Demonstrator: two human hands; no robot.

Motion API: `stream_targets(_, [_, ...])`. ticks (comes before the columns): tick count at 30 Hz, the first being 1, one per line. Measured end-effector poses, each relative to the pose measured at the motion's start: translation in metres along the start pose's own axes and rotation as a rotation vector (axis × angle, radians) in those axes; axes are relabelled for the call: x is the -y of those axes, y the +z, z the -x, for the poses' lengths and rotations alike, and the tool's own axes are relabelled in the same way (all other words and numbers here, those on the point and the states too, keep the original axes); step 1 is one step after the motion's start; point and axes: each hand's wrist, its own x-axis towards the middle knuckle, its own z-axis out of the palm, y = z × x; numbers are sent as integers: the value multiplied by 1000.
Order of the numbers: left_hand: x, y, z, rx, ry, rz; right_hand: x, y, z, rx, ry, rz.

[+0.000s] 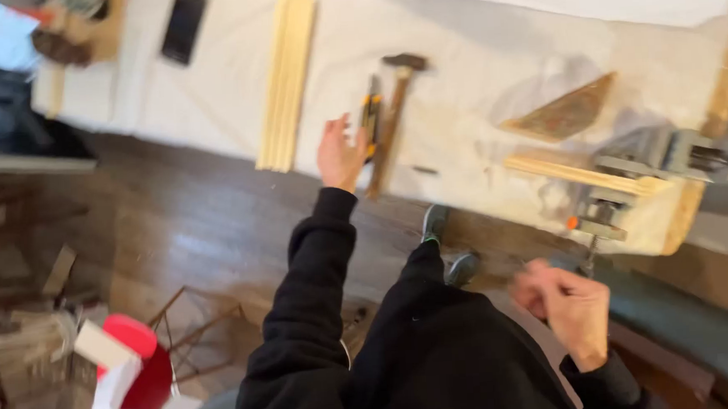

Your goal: The person assembles a wooden picture frame. They apply wood glue from a bottle to the mitered ends of frame moulding pieces, fit the corners together, place the frame in a corner clamping vise, tighten the clamp, and tap brads into the joint with a hammer.

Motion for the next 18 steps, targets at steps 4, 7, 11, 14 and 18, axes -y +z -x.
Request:
stream_targets(4, [66,56,-24,27,253,-286,18,15,28,-74,63,4])
stream_targets(7, [66,63,-44,260,89,-91,7,16,18,-165,71,287])
stream_targets(11, [84,45,-46,271,-5,-27,62,24,10,-118,-344,375])
stream_targets(14, [-18,12,-46,368,-54,213,48,16,-13,-182,-517,474])
stream_targets(18, [-155,2,48,908,-239,347,98,-6,-35,-209,-874,693])
